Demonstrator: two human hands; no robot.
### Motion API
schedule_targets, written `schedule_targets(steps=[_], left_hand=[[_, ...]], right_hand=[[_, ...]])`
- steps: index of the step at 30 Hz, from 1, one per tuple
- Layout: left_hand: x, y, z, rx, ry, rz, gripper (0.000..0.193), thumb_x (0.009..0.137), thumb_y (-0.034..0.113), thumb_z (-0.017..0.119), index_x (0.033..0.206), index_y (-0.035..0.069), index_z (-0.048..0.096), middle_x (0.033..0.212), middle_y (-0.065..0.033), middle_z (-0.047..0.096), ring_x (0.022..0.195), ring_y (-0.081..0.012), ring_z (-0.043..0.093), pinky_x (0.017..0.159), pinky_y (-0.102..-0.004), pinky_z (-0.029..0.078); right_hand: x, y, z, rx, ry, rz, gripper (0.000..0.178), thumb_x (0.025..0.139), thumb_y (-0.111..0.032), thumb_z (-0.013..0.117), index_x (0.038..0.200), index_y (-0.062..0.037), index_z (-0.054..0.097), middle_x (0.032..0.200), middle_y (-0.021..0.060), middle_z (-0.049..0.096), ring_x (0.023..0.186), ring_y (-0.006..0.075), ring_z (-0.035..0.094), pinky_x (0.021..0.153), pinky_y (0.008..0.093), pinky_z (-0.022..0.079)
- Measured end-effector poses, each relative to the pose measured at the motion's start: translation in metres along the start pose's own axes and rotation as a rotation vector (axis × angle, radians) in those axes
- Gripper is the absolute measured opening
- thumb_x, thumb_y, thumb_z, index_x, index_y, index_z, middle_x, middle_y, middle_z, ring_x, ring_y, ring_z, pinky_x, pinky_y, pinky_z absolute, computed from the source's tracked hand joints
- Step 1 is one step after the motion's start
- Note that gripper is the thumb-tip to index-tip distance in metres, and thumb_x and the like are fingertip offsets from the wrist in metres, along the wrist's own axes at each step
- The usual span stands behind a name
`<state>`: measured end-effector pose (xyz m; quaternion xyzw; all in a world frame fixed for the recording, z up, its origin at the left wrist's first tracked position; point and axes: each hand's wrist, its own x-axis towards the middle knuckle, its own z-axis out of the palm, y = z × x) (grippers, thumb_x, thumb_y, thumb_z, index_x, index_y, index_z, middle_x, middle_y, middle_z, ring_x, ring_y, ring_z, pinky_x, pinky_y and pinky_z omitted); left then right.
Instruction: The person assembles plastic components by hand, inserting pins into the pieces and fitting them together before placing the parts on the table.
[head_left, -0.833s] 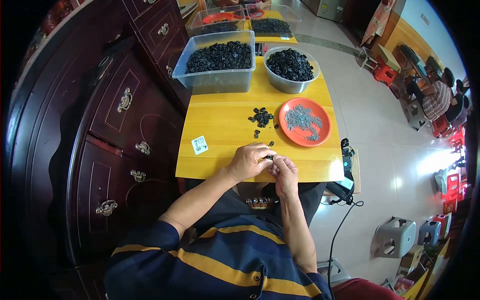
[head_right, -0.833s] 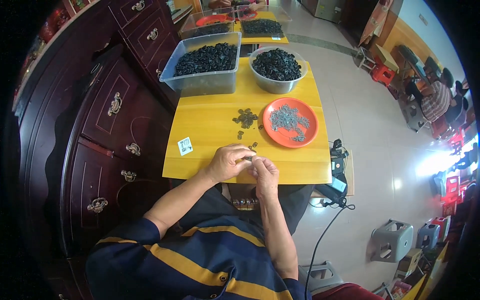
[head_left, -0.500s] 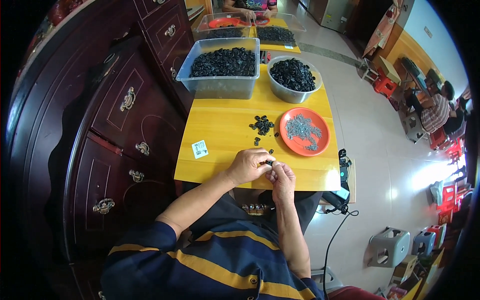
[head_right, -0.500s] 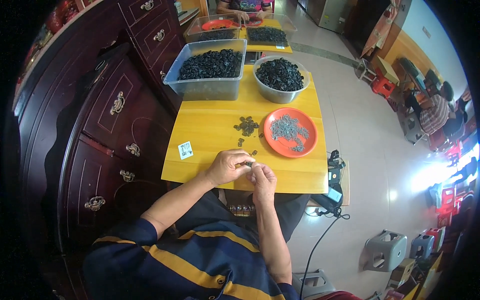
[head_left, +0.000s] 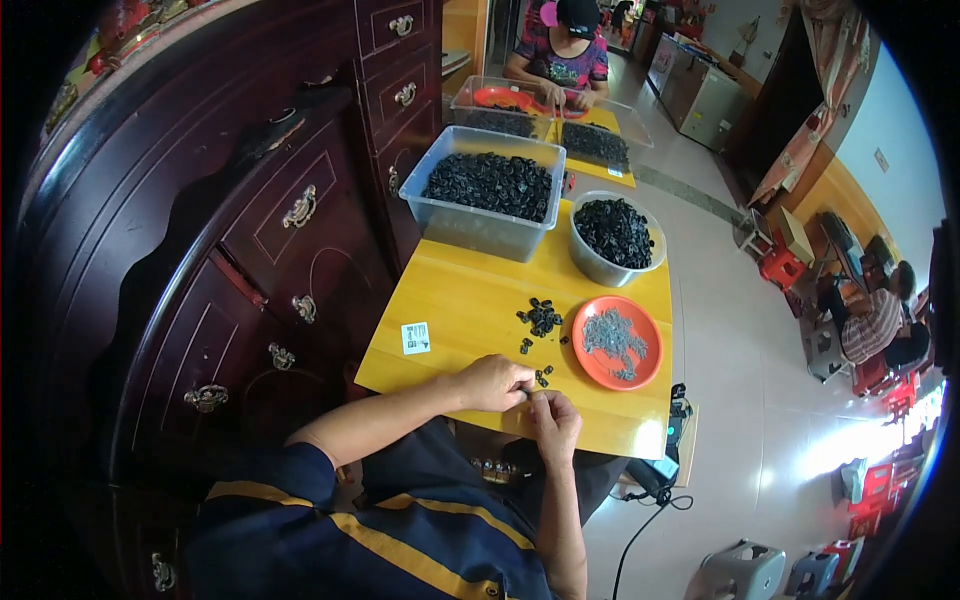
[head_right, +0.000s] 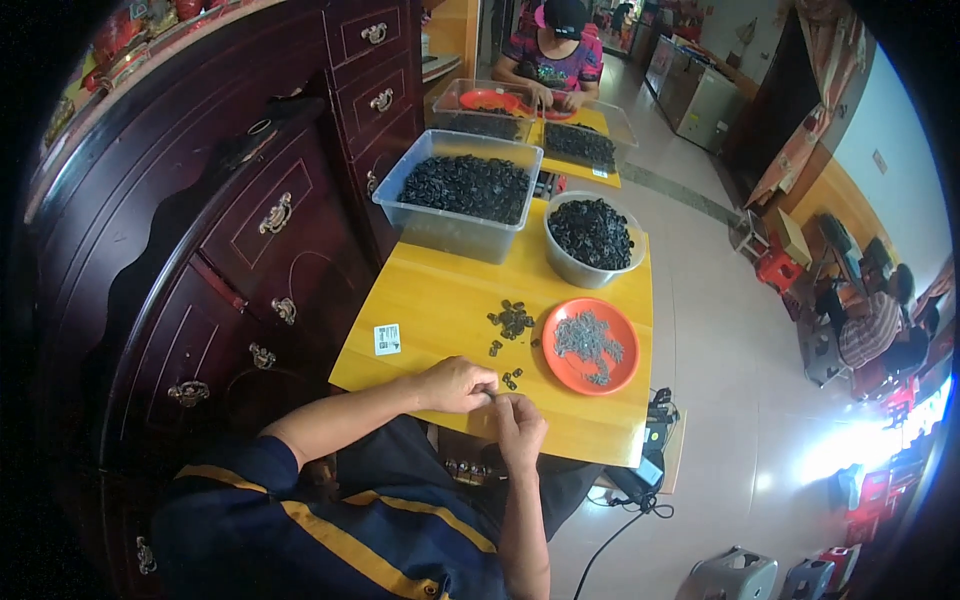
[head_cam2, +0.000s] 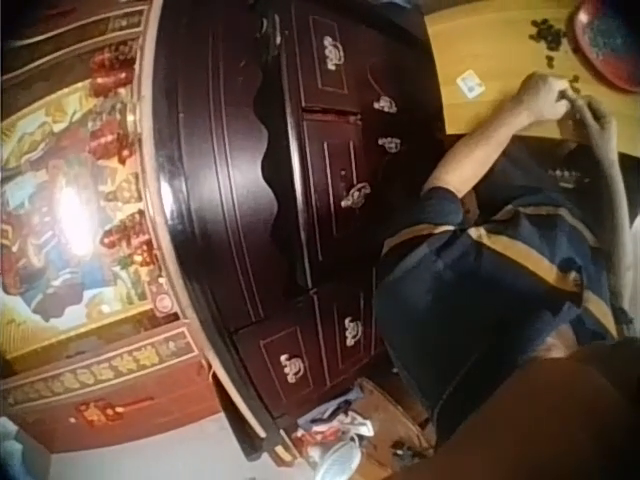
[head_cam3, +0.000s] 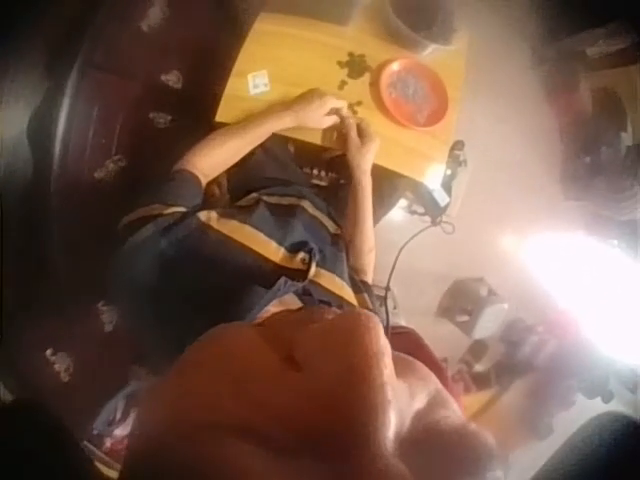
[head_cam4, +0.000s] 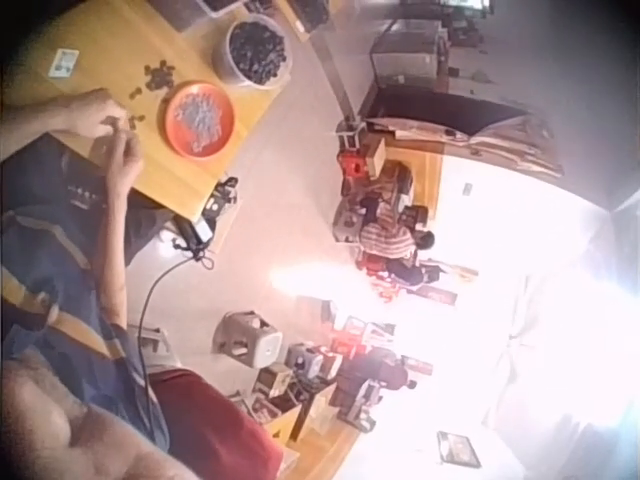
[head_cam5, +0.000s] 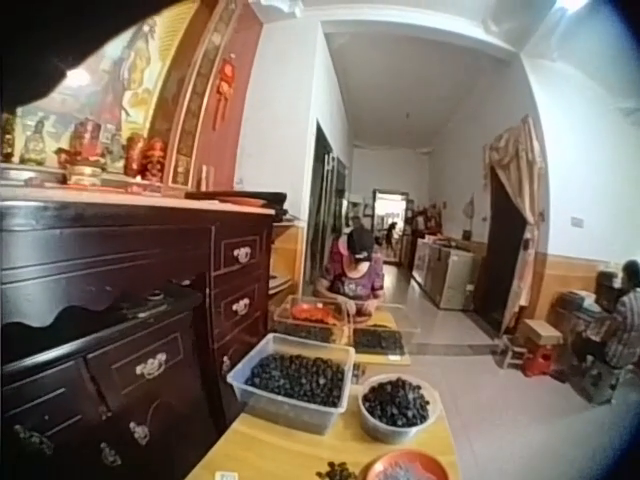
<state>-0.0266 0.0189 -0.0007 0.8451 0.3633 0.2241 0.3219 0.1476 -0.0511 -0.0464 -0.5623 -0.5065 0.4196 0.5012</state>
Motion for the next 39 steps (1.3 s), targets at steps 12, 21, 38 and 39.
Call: schedule_targets(steps=[12, 21, 38, 39], left_hand=[[0.076, -0.053, -0.142, -0.614, 0.451, -0.174, 0.039, 0.091, 0.005, 0.062, 0.129, -0.002, 0.055, 0.102, -0.0084, 0.067, 0.080, -0.0102, 0.063, 0.068, -0.0231, 0.053], [0.086, -0.090, -0.024, 0.261, 0.360, -0.048, 0.030, 0.085, 0.017, 0.065, 0.113, 0.005, 0.066, 0.107, -0.0158, 0.065, 0.096, -0.0312, 0.064, 0.085, -0.0415, 0.052], [0.125, -0.090, -0.020, 0.357, 0.325, 0.038, 0.025, 0.090, 0.014, 0.053, 0.108, 0.003, 0.067, 0.104, -0.0152, 0.065, 0.096, -0.0334, 0.063, 0.087, -0.0435, 0.052], [0.129, -0.085, -0.021, 0.362, 0.240, -0.043, 0.031, 0.093, 0.017, 0.052, 0.117, 0.001, 0.063, 0.115, -0.0171, 0.062, 0.107, -0.0338, 0.060, 0.095, -0.0441, 0.049]], right_hand=[[0.010, 0.019, -0.001, 0.204, 0.143, -0.035, 0.016, 0.097, -0.014, 0.063, 0.091, -0.0001, 0.069, 0.070, -0.0012, 0.062, 0.063, 0.0050, 0.054, 0.061, 0.0210, 0.045], [0.006, 0.020, -0.001, 0.057, 0.134, -0.047, 0.016, 0.096, -0.014, 0.064, 0.091, 0.0008, 0.069, 0.069, -0.0024, 0.061, 0.064, 0.0039, 0.053, 0.060, 0.0208, 0.044], [0.006, 0.015, -0.003, 0.010, 0.124, -0.032, 0.016, 0.096, -0.013, 0.063, 0.093, 0.0012, 0.069, 0.074, -0.0009, 0.064, 0.066, 0.0051, 0.056, 0.063, 0.0205, 0.046], [0.006, 0.017, -0.002, 0.044, 0.122, -0.034, 0.016, 0.097, -0.013, 0.062, 0.093, 0.0014, 0.069, 0.074, -0.0007, 0.064, 0.067, 0.0053, 0.056, 0.063, 0.0205, 0.046]])
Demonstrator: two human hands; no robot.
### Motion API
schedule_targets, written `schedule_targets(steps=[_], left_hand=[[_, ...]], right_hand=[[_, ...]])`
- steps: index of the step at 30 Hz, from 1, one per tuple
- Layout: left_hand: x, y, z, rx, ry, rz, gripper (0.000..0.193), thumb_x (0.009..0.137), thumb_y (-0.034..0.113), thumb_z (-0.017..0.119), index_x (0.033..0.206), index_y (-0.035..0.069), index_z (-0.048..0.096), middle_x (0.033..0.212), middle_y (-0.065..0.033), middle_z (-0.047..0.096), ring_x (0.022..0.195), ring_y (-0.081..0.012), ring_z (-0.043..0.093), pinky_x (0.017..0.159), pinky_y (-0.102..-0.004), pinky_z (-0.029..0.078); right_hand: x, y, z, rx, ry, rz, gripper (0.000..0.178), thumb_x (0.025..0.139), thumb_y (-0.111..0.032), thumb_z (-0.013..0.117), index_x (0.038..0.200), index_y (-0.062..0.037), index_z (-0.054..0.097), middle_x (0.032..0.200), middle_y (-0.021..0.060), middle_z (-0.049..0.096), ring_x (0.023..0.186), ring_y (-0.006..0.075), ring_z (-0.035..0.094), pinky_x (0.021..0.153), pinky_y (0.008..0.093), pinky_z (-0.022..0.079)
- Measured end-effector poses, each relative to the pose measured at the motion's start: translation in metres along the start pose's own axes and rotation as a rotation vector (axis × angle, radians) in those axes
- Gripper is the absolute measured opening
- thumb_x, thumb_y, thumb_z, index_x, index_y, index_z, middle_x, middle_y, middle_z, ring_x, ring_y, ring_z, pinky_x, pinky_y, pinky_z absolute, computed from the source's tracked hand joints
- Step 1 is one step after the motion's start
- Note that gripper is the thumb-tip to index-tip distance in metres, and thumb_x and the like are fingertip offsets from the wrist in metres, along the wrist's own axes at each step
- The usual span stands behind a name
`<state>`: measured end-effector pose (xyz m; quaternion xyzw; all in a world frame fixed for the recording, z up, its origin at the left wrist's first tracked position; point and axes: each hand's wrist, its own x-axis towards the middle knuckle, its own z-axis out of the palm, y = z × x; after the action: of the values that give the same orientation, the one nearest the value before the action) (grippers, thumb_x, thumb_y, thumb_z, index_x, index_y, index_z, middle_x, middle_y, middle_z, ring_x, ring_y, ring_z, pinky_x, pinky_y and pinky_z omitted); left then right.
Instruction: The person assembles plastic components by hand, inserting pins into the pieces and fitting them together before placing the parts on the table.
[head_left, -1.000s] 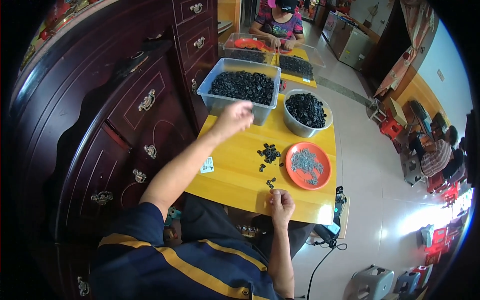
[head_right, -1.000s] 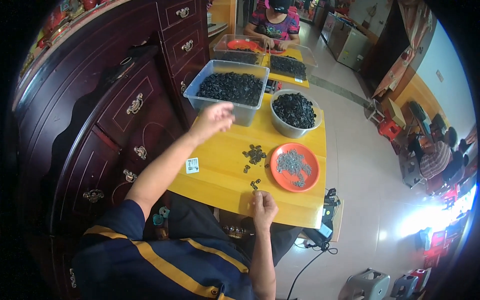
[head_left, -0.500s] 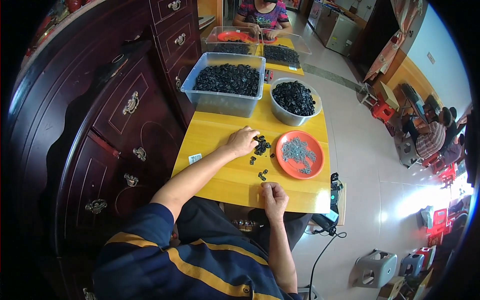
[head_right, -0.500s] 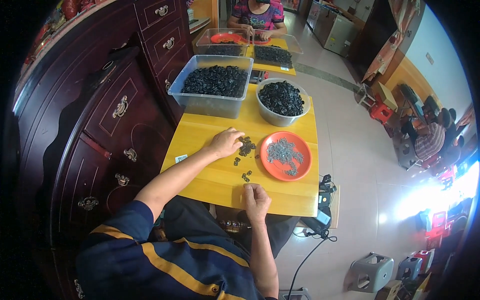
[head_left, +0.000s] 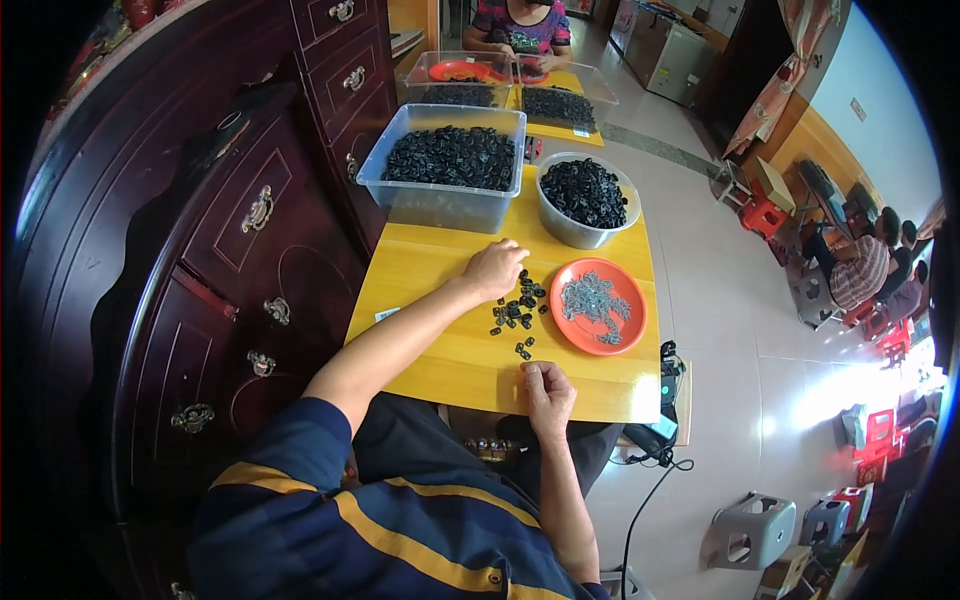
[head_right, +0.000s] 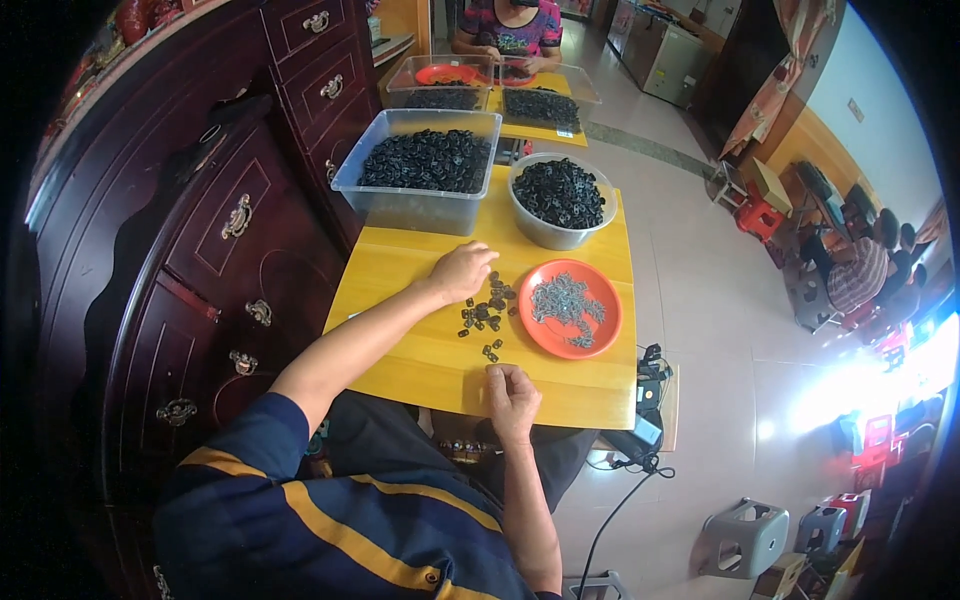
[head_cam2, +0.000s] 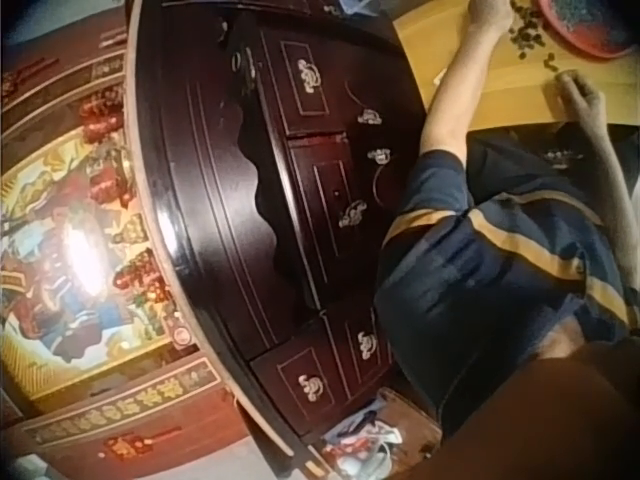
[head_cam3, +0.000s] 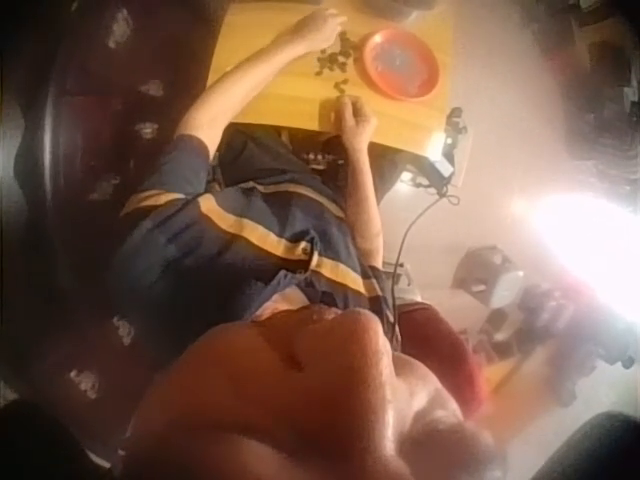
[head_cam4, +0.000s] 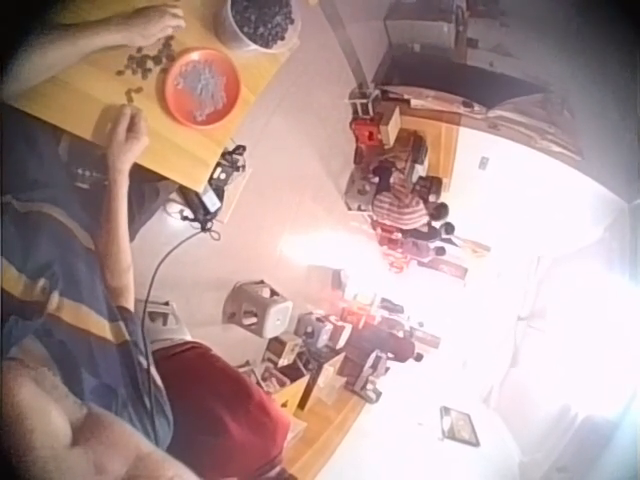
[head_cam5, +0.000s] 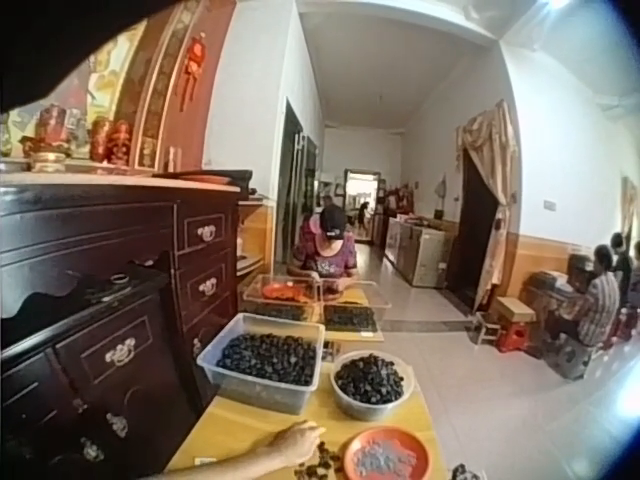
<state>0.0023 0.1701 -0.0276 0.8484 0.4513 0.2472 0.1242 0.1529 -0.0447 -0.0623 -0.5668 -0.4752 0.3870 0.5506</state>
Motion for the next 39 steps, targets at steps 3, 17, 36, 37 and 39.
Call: schedule_targets(steps=[3, 17, 36, 37, 39], left_hand=[[0.001, 0.004, 0.021, -0.005, -0.104, 0.005, 0.036, 0.094, 0.022, 0.052, 0.123, 0.001, 0.060, 0.127, -0.0212, 0.056, 0.117, -0.0375, 0.055, 0.100, -0.0456, 0.045], [-0.065, 0.014, 0.002, -0.174, 0.028, 0.176, 0.030, 0.089, 0.003, 0.052, 0.117, -0.002, 0.061, 0.120, -0.0208, 0.060, 0.114, -0.0374, 0.056, 0.099, -0.0436, 0.045], [-0.081, 0.022, -0.008, -0.170, 0.111, 0.109, 0.011, 0.083, 0.008, 0.063, 0.090, 0.004, 0.070, 0.092, -0.0114, 0.063, 0.092, -0.0311, 0.061, 0.085, -0.0411, 0.050], [-0.079, 0.022, -0.009, -0.169, 0.112, 0.109, 0.011, 0.083, 0.008, 0.063, 0.090, 0.004, 0.070, 0.092, -0.0114, 0.063, 0.092, -0.0311, 0.061, 0.085, -0.0411, 0.050], [-0.073, 0.026, -0.012, -0.132, 0.074, 0.128, 0.010, 0.082, 0.009, 0.065, 0.090, 0.005, 0.070, 0.091, -0.0106, 0.064, 0.092, -0.0305, 0.062, 0.084, -0.0410, 0.050]], right_hand=[[0.000, 0.002, -0.001, 0.042, -0.005, 0.003, 0.016, 0.097, -0.013, 0.062, 0.093, 0.0019, 0.069, 0.075, -0.0006, 0.064, 0.067, 0.0055, 0.056, 0.064, 0.0204, 0.046], [0.001, -0.002, 0.000, 0.084, 0.006, 0.017, 0.015, 0.095, -0.013, 0.065, 0.092, 0.0011, 0.069, 0.069, -0.0017, 0.062, 0.064, 0.0043, 0.054, 0.060, 0.0217, 0.045], [0.001, -0.001, -0.005, 0.148, -0.039, 0.061, 0.017, 0.098, -0.013, 0.061, 0.094, 0.0019, 0.067, 0.079, 0.0004, 0.065, 0.069, 0.0062, 0.056, 0.066, 0.0203, 0.046], [0.001, -0.002, -0.005, 0.151, -0.040, 0.069, 0.017, 0.098, -0.013, 0.061, 0.094, 0.0018, 0.067, 0.080, 0.0005, 0.065, 0.070, 0.0062, 0.056, 0.066, 0.0204, 0.046], [0.000, -0.003, -0.005, 0.155, -0.038, 0.075, 0.017, 0.098, -0.013, 0.061, 0.094, 0.0017, 0.067, 0.080, 0.0006, 0.066, 0.070, 0.0062, 0.056, 0.066, 0.0205, 0.046]])
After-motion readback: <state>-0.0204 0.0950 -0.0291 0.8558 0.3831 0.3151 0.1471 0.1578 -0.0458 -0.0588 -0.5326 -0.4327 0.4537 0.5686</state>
